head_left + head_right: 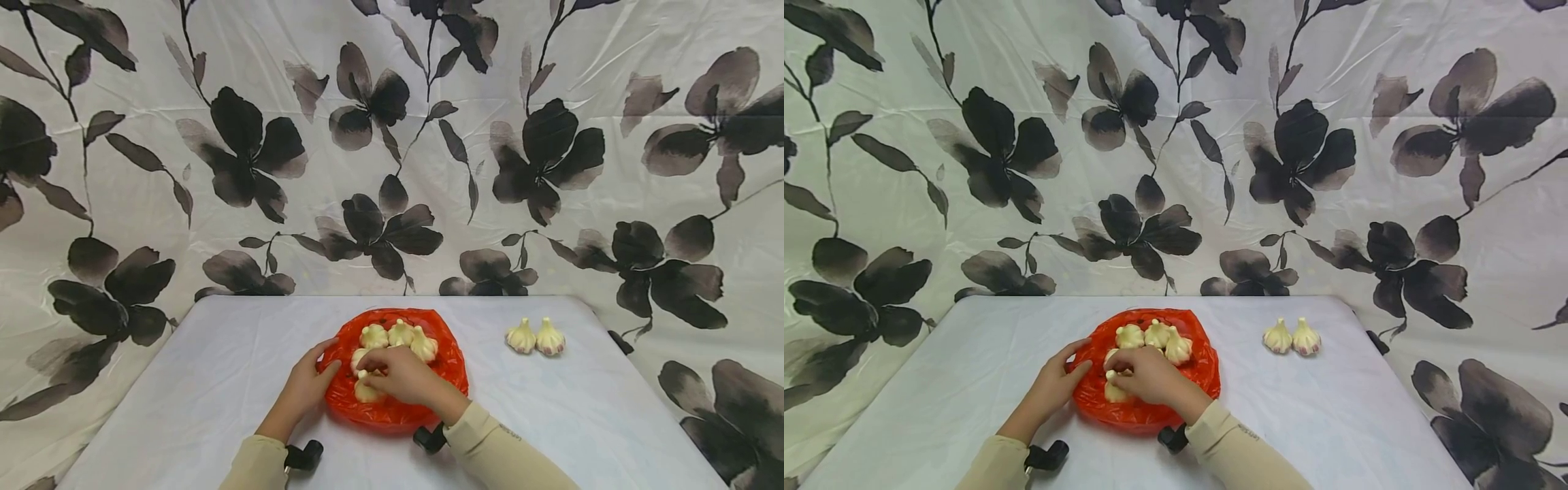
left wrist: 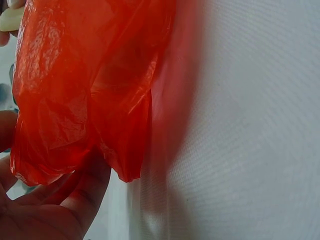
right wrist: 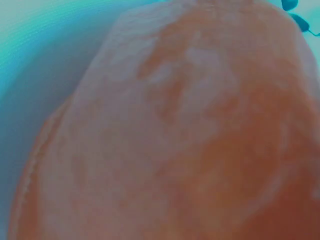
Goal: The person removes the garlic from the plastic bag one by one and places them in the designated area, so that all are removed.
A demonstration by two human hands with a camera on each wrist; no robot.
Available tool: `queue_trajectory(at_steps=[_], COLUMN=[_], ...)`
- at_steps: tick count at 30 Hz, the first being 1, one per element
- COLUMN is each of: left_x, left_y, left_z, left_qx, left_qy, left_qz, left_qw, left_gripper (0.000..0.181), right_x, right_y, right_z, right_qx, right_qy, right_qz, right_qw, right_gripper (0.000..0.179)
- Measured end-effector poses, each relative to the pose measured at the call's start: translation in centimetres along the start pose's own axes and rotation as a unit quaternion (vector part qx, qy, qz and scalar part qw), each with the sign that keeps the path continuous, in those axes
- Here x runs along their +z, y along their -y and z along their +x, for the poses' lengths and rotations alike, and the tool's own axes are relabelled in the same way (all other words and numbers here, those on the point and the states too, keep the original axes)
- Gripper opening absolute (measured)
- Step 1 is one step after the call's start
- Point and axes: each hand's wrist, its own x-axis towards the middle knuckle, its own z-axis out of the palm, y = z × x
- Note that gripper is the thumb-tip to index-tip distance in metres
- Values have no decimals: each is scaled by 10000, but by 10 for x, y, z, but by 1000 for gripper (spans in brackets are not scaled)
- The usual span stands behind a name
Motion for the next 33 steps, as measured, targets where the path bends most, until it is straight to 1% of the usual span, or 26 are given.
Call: queue_trajectory(at_steps=[5, 8, 13, 19, 23, 26, 33], left_x=[0, 0, 0, 1, 1, 0, -1], left_y=[1, 2, 1, 2, 3, 4, 2], left_z=[1, 1, 0, 0, 0, 1, -1], left_qx=[114, 150, 75, -11, -34, -33, 8], left_qy=[-18, -29, -6, -15, -7, 13, -2], left_qz=[-18, -1, -20, -41, -46, -46, -38], left_qw=[9999, 9999, 10000, 10000, 10000, 10000, 10000], left_gripper=[50, 50, 51, 52, 52, 52, 51], right_x=[-4, -7, -14, -23, -30, -35, -47], right_y=[-2, -2, -2, -3, -3, -3, -6], right_z=[-1, -3, -7, -10, -13, -16, -23], right_qx=[34, 52, -42, -95, -11, 124, 276], right_qy=[-115, -187, -342, -486, -580, -644, -863], right_qz=[297, 470, 706, 883, 1026, 1104, 1102], right_qw=[9995, 9987, 9969, 9949, 9930, 9917, 9898], right_gripper=[25, 23, 17, 16, 19, 21, 22])
